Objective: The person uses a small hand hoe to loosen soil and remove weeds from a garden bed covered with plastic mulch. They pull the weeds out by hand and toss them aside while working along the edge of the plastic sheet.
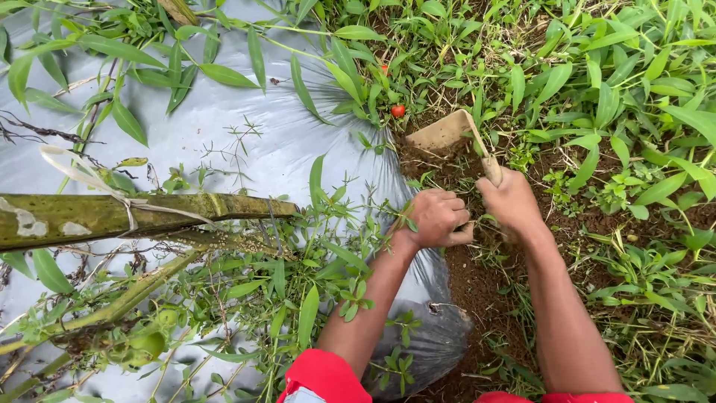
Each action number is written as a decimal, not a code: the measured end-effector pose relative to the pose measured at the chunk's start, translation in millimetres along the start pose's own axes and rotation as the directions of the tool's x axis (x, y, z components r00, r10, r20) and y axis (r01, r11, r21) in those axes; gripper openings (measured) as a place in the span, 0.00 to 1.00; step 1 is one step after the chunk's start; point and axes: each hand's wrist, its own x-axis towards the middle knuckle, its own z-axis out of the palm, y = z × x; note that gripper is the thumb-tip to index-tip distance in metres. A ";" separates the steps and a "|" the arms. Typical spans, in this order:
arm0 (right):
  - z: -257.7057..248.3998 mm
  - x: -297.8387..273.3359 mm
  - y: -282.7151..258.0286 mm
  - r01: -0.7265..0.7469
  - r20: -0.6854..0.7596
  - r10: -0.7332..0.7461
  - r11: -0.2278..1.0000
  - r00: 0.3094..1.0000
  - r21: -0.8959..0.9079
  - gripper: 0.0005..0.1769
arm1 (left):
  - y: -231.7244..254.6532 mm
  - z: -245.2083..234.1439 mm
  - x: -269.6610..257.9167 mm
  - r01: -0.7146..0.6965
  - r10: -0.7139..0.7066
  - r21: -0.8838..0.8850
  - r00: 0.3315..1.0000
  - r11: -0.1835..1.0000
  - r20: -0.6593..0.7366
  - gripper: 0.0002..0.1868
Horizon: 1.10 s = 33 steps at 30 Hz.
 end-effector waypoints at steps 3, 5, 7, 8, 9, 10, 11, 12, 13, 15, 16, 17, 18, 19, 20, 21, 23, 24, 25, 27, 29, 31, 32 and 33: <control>-14.0 -28.2 6.1 0.020 -0.158 -0.031 0.997 0.987 -0.069 0.08 | 14.1 -1.3 -3.1 0.038 -0.035 -0.058 0.998 0.998 0.043 0.21; -8.2 -22.7 -11.2 0.098 -0.236 -0.034 0.960 0.971 0.262 0.12 | 8.0 -6.2 3.7 0.052 -0.052 -0.004 0.996 0.999 0.074 0.21; 3.1 -1.9 -18.8 0.110 -0.174 -0.054 0.938 0.983 0.328 0.11 | 4.4 -1.3 0.5 0.015 -0.015 0.008 0.998 1.000 0.061 0.21; 7.0 6.7 -19.3 0.115 -0.113 -0.077 0.916 0.991 0.384 0.09 | 5.5 3.9 -1.7 -0.018 0.017 0.015 0.999 1.000 0.041 0.22; 17.5 23.2 -6.8 0.106 -0.118 -0.065 0.915 0.991 0.390 0.09 | 6.0 6.8 -3.2 -0.021 0.021 0.005 0.999 1.000 0.050 0.22; 26.7 41.1 4.0 0.086 -0.025 -0.084 0.903 0.996 0.421 0.09 | 5.0 9.8 -2.7 -0.056 0.057 0.011 0.998 0.998 -0.014 0.22; 36.4 58.6 14.1 0.063 0.068 -0.105 0.891 0.992 0.450 0.11 | 3.8 11.6 -2.6 -0.091 0.092 0.018 0.993 0.996 -0.078 0.22; 42.4 58.6 26.1 0.069 0.062 -0.108 0.890 0.992 0.450 0.11 | 4.4 9.3 -1.6 -0.097 0.099 0.019 0.992 0.995 -0.081 0.22; 49.0 58.7 37.2 0.036 0.028 -0.047 0.944 0.998 0.329 0.12 | 4.6 6.2 -1.0 -0.111 0.116 0.058 0.989 0.992 -0.090 0.21; 50.6 55.8 55.8 -0.009 -0.016 0.013 0.982 1.000 0.190 0.18 | 14.6 2.0 -0.2 -0.117 0.127 0.093 0.986 0.989 -0.111 0.19; 49.0 57.6 57.3 0.004 -0.001 -0.004 0.982 1.000 0.188 0.16 | 17.5 -3.4 1.3 -0.121 0.130 0.087 0.986 0.989 -0.103 0.19; 47.1 59.8 59.0 0.018 0.015 -0.021 0.982 1.000 0.186 0.15 | 20.3 -8.4 2.9 -0.125 0.133 0.081 0.986 0.989 -0.096 0.19; 42.7 47.4 63.6 0.009 0.016 -0.012 0.983 1.000 0.185 0.15 | 26.8 -10.5 -1.4 -0.121 0.128 0.073 0.987 0.990 -0.094 0.19; 37.9 35.3 67.9 0.007 0.007 -0.007 0.993 1.000 0.118 0.14 | 33.0 -12.4 -5.3 -0.132 0.137 0.070 0.988 0.989 -0.075 0.20; 28.7 30.8 65.9 0.019 -0.013 -0.018 0.999 1.000 0.050 0.13 | 32.4 -14.4 -1.6 -0.154 0.159 0.075 0.985 0.985 -0.065 0.21; 10.7 6.2 55.6 0.025 -0.023 -0.024 0.998 0.999 0.050 0.13 | 36.4 -10.3 -1.9 -0.163 0.169 0.077 0.983 0.984 -0.070 0.21; -16.0 -46.0 38.4 -0.047 0.035 0.042 0.986 0.999 0.161 0.08 | 45.6 -4.1 -11.6 -0.205 0.210 0.079 0.975 0.976 -0.070 0.19; -28.2 -60.3 43.5 -0.049 0.036 0.044 0.986 0.998 0.159 0.08 | 49.4 -10.5 -7.0 -0.202 0.208 0.078 0.976 0.976 -0.071 0.19; -40.3 -74.1 48.9 -0.109 0.053 0.101 0.973 0.994 0.203 0.06 | 52.8 -16.3 -2.6 -0.206 0.212 0.109 0.976 0.973 -0.055 0.17; -58.0 -101.2 52.3 -0.177 0.066 0.166 0.953 0.984 0.244 0.04 | 60.4 -22.4 0.8 -0.209 0.216 0.130 0.975 0.969 -0.042 0.15; -67.8 -121.7 42.7 -0.101 -0.035 0.120 0.934 0.992 0.342 0.09 | 63.3 -27.9 1.6 -0.101 0.074 0.206 0.988 0.973 0.138 0.18; -60.1 -108.5 34.6 -0.045 -0.091 0.085 0.927 0.992 0.372 0.08 | 71.6 -37.9 8.3 -0.103 0.025 0.245 0.953 0.964 0.302 0.17; -56.3 -101.8 30.0 0.012 -0.143 0.047 0.921 0.989 0.390 0.08 | 76.4 -43.8 11.3 -0.102 -0.041 0.289 0.892 0.952 0.449 0.18; -48.4 -90.6 16.1 0.012 -0.141 0.048 0.918 0.989 0.396 0.08 | 74.8 -26.4 -0.3 -0.106 -0.040 0.291 0.890 0.951 0.454 0.18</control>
